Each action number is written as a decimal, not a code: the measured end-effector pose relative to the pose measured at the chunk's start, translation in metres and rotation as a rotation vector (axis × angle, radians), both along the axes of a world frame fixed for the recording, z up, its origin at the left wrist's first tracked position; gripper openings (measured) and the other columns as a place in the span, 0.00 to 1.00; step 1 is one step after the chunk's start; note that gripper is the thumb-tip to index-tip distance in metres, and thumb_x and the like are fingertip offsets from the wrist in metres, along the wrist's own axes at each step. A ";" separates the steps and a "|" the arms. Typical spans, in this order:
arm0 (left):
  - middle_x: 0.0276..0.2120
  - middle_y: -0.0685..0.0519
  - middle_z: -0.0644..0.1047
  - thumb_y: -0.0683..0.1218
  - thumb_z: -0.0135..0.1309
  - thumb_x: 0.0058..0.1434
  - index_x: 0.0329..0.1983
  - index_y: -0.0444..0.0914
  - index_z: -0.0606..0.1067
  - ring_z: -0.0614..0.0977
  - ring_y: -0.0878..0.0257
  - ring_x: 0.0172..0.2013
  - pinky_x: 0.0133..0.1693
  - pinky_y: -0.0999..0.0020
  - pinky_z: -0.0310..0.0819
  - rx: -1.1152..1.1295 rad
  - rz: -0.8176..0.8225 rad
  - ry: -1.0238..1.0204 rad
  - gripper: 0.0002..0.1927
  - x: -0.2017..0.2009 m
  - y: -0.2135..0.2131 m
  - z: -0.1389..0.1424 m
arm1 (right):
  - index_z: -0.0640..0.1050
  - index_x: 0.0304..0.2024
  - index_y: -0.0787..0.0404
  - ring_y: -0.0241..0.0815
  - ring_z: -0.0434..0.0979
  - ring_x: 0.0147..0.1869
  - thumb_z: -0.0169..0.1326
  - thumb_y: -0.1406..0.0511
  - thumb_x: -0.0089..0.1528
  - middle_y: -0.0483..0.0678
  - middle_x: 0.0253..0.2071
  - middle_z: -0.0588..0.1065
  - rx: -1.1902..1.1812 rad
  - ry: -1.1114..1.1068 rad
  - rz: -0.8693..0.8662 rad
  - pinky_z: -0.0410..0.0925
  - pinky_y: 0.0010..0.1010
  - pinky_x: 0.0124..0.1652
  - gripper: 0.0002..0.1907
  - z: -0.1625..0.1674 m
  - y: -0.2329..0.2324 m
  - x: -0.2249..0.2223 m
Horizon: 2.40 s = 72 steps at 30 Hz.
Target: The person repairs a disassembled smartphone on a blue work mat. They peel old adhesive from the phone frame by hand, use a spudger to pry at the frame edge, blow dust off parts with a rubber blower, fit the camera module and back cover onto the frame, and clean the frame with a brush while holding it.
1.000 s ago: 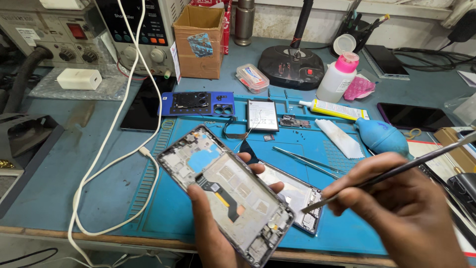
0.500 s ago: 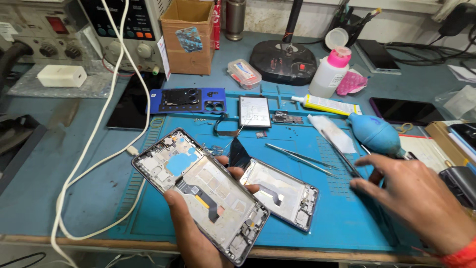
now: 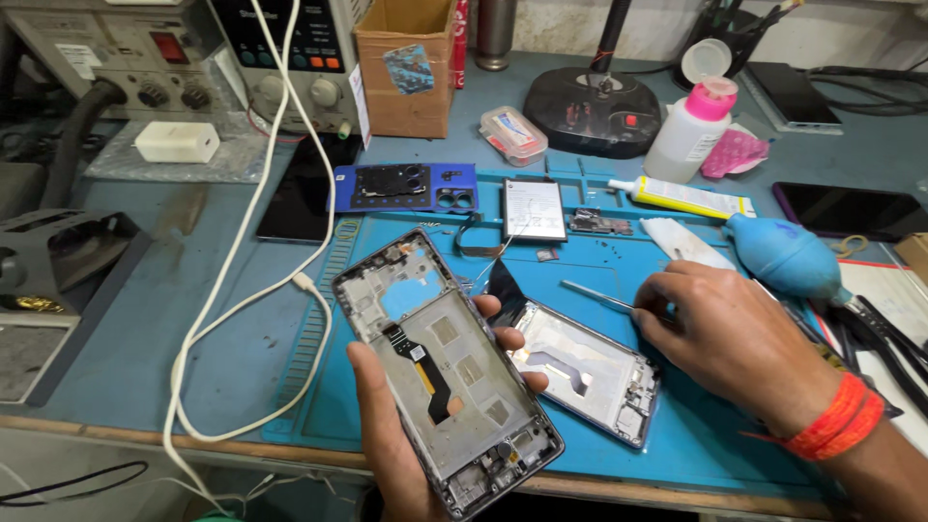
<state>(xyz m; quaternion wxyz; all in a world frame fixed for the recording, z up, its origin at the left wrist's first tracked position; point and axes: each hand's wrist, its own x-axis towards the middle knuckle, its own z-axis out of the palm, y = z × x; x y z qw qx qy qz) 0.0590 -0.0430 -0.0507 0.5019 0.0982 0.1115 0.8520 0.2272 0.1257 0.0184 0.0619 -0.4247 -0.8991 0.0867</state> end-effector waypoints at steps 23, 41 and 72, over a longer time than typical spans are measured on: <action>0.50 0.39 0.71 0.71 0.42 0.66 0.70 0.33 0.58 0.78 0.47 0.45 0.45 0.45 0.78 0.003 0.195 0.020 0.44 0.019 -0.005 0.000 | 0.81 0.45 0.74 0.57 0.88 0.42 0.53 0.71 0.67 0.64 0.37 0.82 -0.560 1.137 0.031 0.80 0.43 0.37 0.10 -0.051 -0.080 0.065; 0.43 0.40 0.74 0.73 0.40 0.60 0.63 0.33 0.64 0.83 0.43 0.44 0.42 0.43 0.83 -0.204 0.122 0.027 0.45 0.017 -0.013 -0.001 | 0.82 0.42 0.78 0.57 0.91 0.43 0.57 0.77 0.63 0.65 0.38 0.81 -0.635 1.214 -0.114 0.81 0.48 0.42 0.07 -0.069 -0.107 0.028; 0.51 0.39 0.71 0.23 0.41 0.47 0.71 0.33 0.53 0.77 0.51 0.54 0.51 0.37 0.77 -0.215 0.347 0.012 0.45 0.032 -0.011 -0.023 | 0.79 0.46 0.63 0.38 0.85 0.47 0.61 0.70 0.60 0.52 0.41 0.82 -0.002 0.937 0.292 0.77 0.28 0.47 0.11 -0.096 -0.137 0.016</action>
